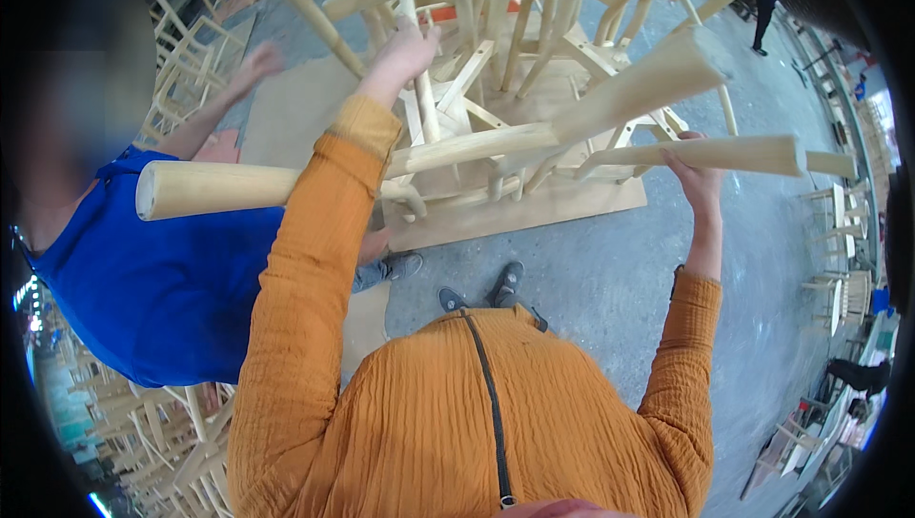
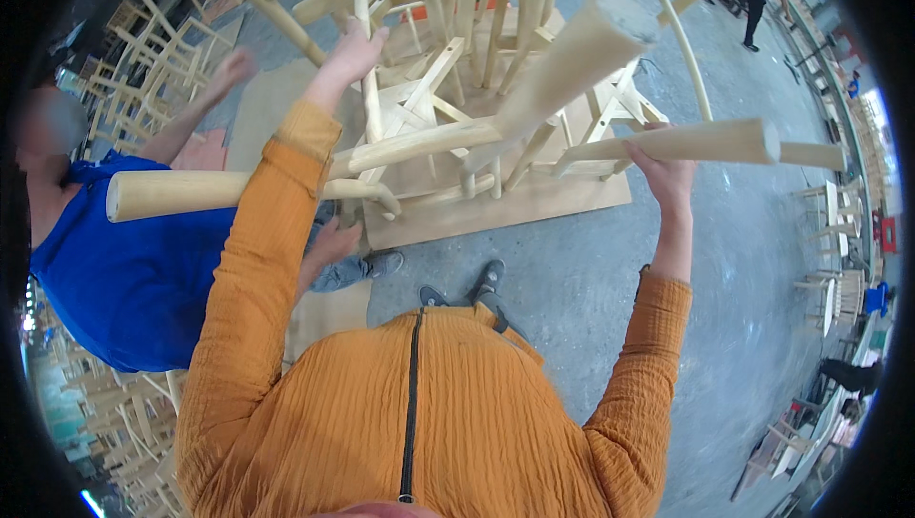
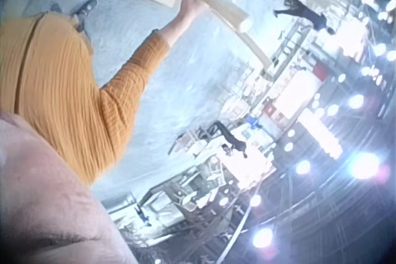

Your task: The person stacks unfinished wooden chair frames on a pallet and moves the stack using a pallet jack. They then unstack the chairs and place them on the floor.

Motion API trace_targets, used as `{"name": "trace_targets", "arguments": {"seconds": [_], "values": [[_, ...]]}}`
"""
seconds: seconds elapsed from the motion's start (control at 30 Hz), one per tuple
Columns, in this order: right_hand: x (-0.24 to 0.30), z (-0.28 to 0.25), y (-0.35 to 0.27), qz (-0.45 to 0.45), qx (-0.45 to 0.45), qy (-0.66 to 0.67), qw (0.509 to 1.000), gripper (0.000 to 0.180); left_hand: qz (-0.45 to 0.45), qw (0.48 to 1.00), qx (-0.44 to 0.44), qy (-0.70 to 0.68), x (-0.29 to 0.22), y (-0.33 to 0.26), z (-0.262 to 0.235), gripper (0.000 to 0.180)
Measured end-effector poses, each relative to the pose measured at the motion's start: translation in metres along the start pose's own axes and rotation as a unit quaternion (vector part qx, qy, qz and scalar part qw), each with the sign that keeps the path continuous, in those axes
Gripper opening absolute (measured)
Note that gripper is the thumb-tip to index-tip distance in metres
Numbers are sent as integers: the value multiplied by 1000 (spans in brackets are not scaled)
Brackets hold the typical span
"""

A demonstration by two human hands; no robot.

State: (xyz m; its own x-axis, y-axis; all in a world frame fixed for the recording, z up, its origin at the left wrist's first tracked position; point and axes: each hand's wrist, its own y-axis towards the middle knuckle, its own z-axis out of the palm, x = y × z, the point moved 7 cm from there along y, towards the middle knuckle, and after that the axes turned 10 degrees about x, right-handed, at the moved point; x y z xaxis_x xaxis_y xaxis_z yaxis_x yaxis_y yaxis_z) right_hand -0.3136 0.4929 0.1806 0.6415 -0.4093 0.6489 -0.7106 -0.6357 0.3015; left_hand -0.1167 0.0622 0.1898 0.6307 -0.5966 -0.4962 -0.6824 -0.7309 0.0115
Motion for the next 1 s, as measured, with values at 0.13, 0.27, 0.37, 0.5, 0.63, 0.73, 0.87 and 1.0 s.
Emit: {"name": "trace_targets", "arguments": {"seconds": [0.13, 0.27, 0.37, 0.5, 0.63, 0.73, 0.87, 1.0], "values": [[-18, -17, -17, 3, -17, -97, 995, 29, 221, 974, 15, 50, -54, -80, -2, 66], [-9, -8, -15, -9, 24, -96, 995, 35, 187, 969, 16, 158, -47, -161, 7, 61], [9, -10, -18, -137, 54, -169, 974, 42, 109, 986, -19, 127, -32, -167, 3, 64], [-5, -29, -24, -188, 21, -33, 981, 57, 58, 995, -28, 76, -30, -156, 4, 63], [-19, -34, -27, -206, 7, -63, 976, 61, -46, 995, 80, 49, -19, -140, 13, 62], [-17, -34, -16, -256, -39, -196, 946, 64, -67, 996, 61, 26, 2, -128, 17, 61], [-76, -72, 23, -149, -129, -252, 947, 60, -101, 994, 48, 14, -12, -98, 28, 60], [-124, -22, 71, 203, 139, -170, 954, 47, -116, 993, 13, -12, 3, -101, 19, 58]]}}
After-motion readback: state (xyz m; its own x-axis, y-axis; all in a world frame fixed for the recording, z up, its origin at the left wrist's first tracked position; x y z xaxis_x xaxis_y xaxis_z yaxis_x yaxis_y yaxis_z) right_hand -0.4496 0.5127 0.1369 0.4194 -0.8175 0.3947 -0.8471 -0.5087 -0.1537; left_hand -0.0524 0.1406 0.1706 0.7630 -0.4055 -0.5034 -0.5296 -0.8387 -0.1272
